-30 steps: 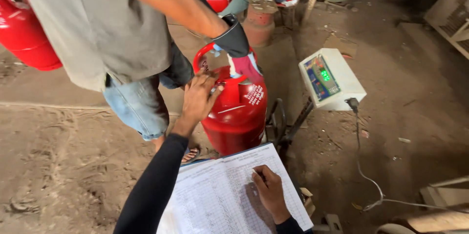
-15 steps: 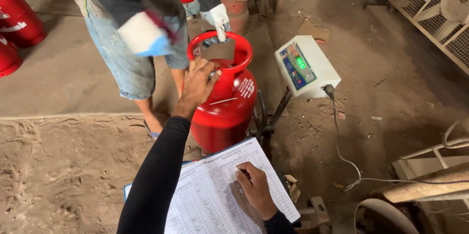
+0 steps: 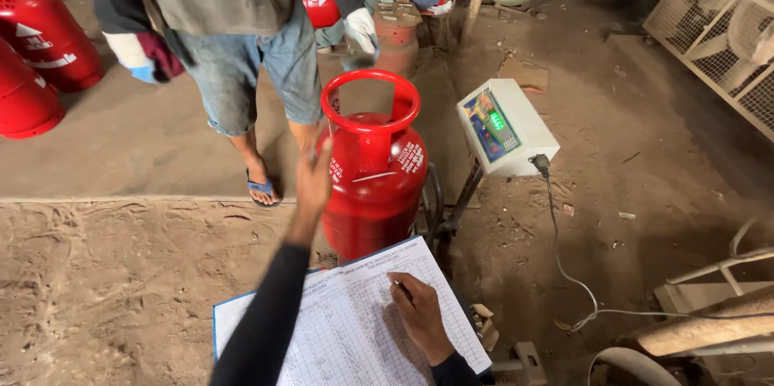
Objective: Weighing red gas cylinders on a digital scale and recording the readings on a paper log on a clipboard.
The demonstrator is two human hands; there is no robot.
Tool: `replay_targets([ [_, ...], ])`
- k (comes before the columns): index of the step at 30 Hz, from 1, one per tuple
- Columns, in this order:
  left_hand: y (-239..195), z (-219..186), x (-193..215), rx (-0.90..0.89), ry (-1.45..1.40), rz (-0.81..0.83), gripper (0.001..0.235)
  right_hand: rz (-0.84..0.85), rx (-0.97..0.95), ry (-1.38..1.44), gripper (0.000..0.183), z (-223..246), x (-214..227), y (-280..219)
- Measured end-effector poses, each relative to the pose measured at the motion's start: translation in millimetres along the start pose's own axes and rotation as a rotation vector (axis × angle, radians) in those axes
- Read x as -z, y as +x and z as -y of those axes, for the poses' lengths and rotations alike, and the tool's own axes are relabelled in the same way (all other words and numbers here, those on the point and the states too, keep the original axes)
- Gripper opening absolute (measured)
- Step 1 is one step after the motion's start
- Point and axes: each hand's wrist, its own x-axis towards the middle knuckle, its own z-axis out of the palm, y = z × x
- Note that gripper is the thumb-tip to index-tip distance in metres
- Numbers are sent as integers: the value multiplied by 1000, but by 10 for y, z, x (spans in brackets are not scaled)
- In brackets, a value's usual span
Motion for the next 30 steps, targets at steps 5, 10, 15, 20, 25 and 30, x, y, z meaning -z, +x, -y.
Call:
replay_targets([
  [5, -1651, 229, 100, 640, -202, 92, 44, -27, 53, 41, 28, 101, -11, -13],
  [10, -2266, -340, 355, 887, -197, 198, 36, -54, 5, 63, 26, 26, -55, 15],
  [15, -2417, -79, 368, 701, -118, 269, 31, -145, 77, 212, 26, 72, 34, 18],
  [20, -2652, 861, 253, 505, -54, 340, 28, -288, 269, 59, 25, 539, 372, 309],
  [25, -2688, 1052, 189, 578, 66, 296, 32, -306, 357, 109, 29, 671, 465, 1155],
  [30, -2670, 1078, 235, 514, 110, 338, 32, -411, 457, -259, 16, 558, 412, 2000],
])
